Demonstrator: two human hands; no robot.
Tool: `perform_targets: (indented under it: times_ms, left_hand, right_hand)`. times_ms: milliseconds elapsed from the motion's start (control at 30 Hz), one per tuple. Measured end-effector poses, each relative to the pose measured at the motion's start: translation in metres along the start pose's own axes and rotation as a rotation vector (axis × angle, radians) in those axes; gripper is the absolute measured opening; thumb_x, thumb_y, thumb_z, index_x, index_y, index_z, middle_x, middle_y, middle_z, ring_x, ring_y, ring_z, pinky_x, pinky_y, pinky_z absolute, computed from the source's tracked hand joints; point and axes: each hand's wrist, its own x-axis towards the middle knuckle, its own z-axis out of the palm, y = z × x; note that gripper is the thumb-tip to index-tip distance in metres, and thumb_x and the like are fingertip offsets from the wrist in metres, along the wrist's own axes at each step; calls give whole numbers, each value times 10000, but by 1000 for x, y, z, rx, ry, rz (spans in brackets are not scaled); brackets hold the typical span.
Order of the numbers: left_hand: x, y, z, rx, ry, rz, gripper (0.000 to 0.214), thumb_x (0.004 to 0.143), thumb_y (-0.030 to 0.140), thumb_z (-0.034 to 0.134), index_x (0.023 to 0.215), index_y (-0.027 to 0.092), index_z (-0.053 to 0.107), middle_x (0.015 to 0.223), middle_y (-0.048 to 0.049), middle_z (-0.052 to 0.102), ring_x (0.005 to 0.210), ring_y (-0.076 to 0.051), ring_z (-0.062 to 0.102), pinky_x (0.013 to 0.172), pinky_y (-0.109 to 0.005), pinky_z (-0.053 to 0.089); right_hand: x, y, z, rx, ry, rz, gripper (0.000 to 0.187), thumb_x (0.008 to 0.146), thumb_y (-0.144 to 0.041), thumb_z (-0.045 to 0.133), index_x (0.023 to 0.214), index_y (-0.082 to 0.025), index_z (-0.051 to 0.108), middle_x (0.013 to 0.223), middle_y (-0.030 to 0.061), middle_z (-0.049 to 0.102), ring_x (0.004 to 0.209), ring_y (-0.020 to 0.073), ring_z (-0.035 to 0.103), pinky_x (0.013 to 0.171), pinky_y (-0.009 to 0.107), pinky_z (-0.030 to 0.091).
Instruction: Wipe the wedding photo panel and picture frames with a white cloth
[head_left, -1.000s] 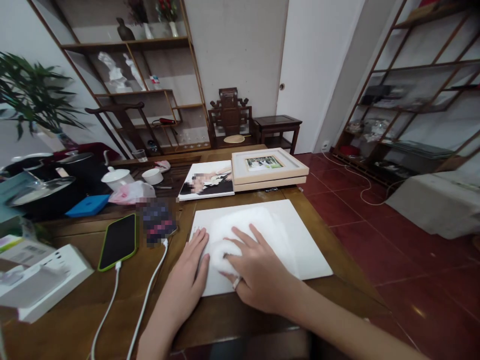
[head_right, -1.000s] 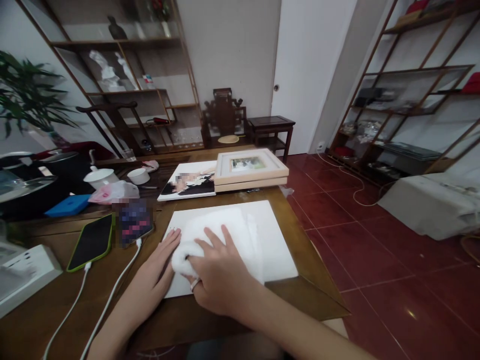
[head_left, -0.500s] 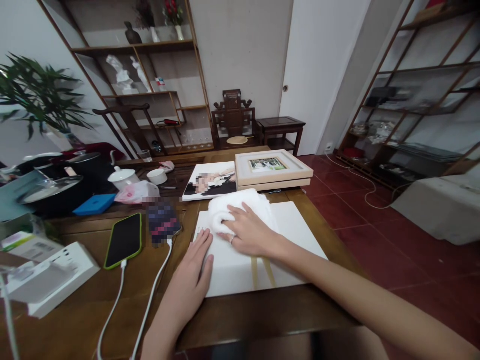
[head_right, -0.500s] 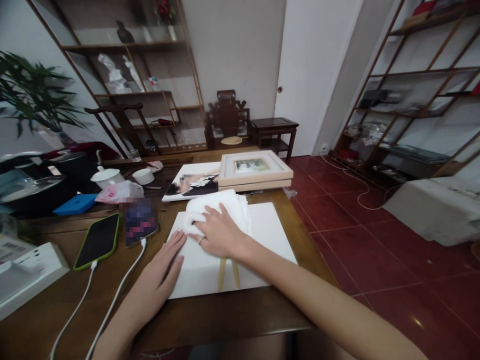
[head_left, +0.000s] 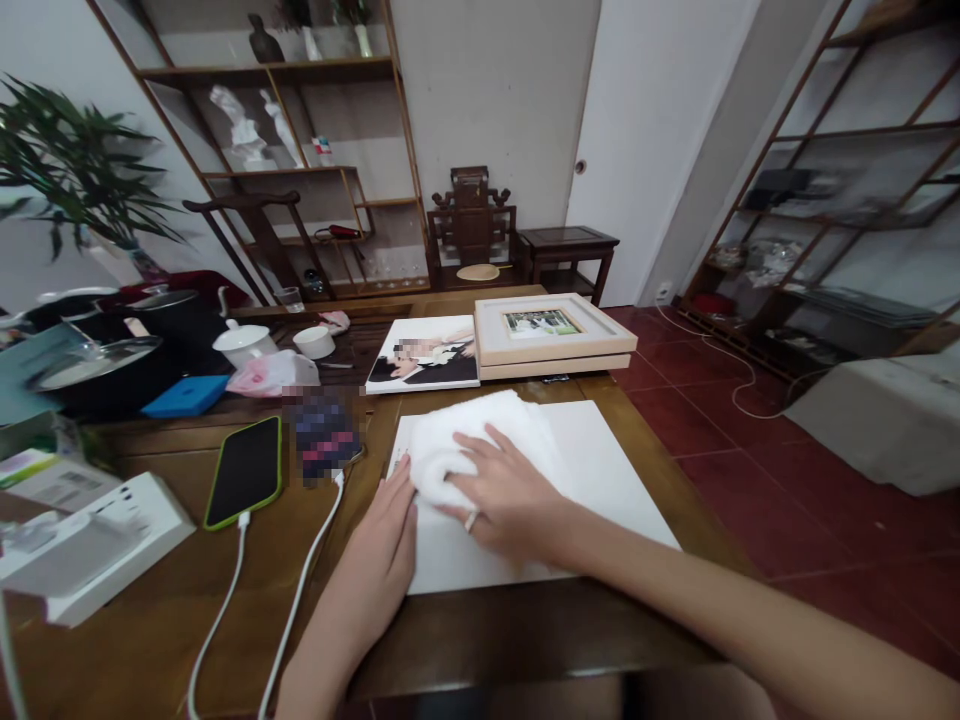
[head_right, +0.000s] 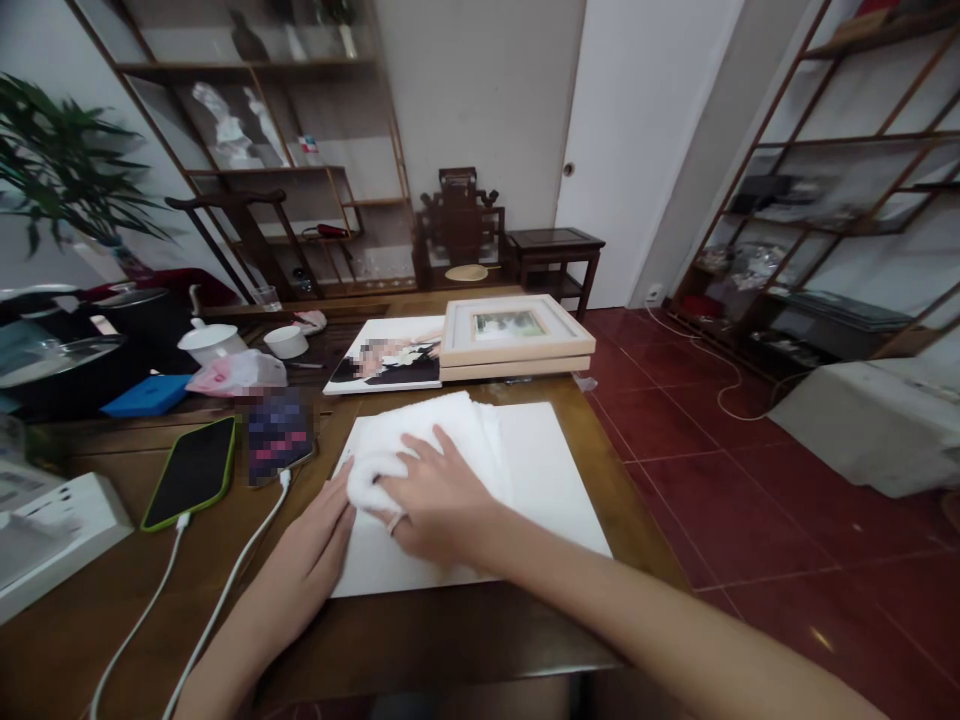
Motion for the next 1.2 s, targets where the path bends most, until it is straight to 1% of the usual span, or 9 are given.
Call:
perform_targets:
  times_ms: [133,267,500,633,733,900,1033,1133,1200]
  left_hand:
    - [-1,-1,1,9,-12,-13,470,932,257,306,1379,148,400,1479,-93,357,1379,-202,278,1132,-433,221]
    - [0,1,1,-9,3,-27,468,934,264,305,1378,145,395,1481,-98,352,1377,-200,284,1132,-445,223]
    - [1,0,-1,-74,51,-17,474,906,239,341,1367,155,416,1459,-128,383,1358,-239,323,1111,-468,268]
    - [1,-4,-1,-80,19,1,485,894,264,370,1363,152,422,1460,-138,377,1362,-250,310,1099,-484,282]
    - [0,-6,0,-62,5,-13,485,904,276,344,1349,101,426,1456,-161,375,1365,-241,304,1108,-473,267]
    - [1,-1,1,-44,34,-34,462,925,270,300,1321,85,451,1448,-157,392,1357,-223,330,1125,-444,253]
    - [2,9,-3,-87,138,-64,470,941,299,300,1358,103,394,1458,-146,379,1358,-218,328,1130,-439,242]
    - [1,16,-7,-161,213,-110,498,951,342,297,1411,151,313,1483,-112,343,1372,-219,298,1138,-441,215]
    - [-1,16,-8,-233,248,-143,511,956,378,283,1432,190,276,1497,-83,323,1374,-222,292,1141,-441,203]
  right_hand:
    - [32,29,-1,-40,16,26,366,947,-373,390,1136,-149,610,1288,172,549,1315,273,351,1083,498,202]
    - [41,30,0,-72,39,57,369,954,-347,370,1147,-139,606,1274,183,556,1301,290,366,1065,519,212]
    - [-12,-23,-1,-55,-26,24,307,895,-313,449,1083,-161,638,1337,143,510,1332,350,288,1078,610,132]
    - [-47,-52,3,-64,-85,-90,243,852,-343,520,972,-209,682,1336,149,508,1286,426,338,1006,686,223]
    - [-57,-53,3,-56,-131,-120,215,847,-341,530,944,-235,690,1345,120,508,1280,414,356,1005,665,258]
    - [-31,-16,-6,-37,-31,0,278,864,-308,495,1072,-197,642,1338,93,519,1334,304,303,1111,530,144]
    - [12,13,-8,-116,-2,137,331,923,-303,403,1110,-156,633,1241,152,580,1301,310,349,1077,531,197]
    - [32,13,-5,-157,-9,153,326,917,-280,406,1120,-160,631,1238,151,578,1281,339,363,1044,575,217]
    - [33,2,-2,-162,-39,77,316,893,-282,451,1118,-159,634,1280,154,545,1288,369,341,1035,610,202]
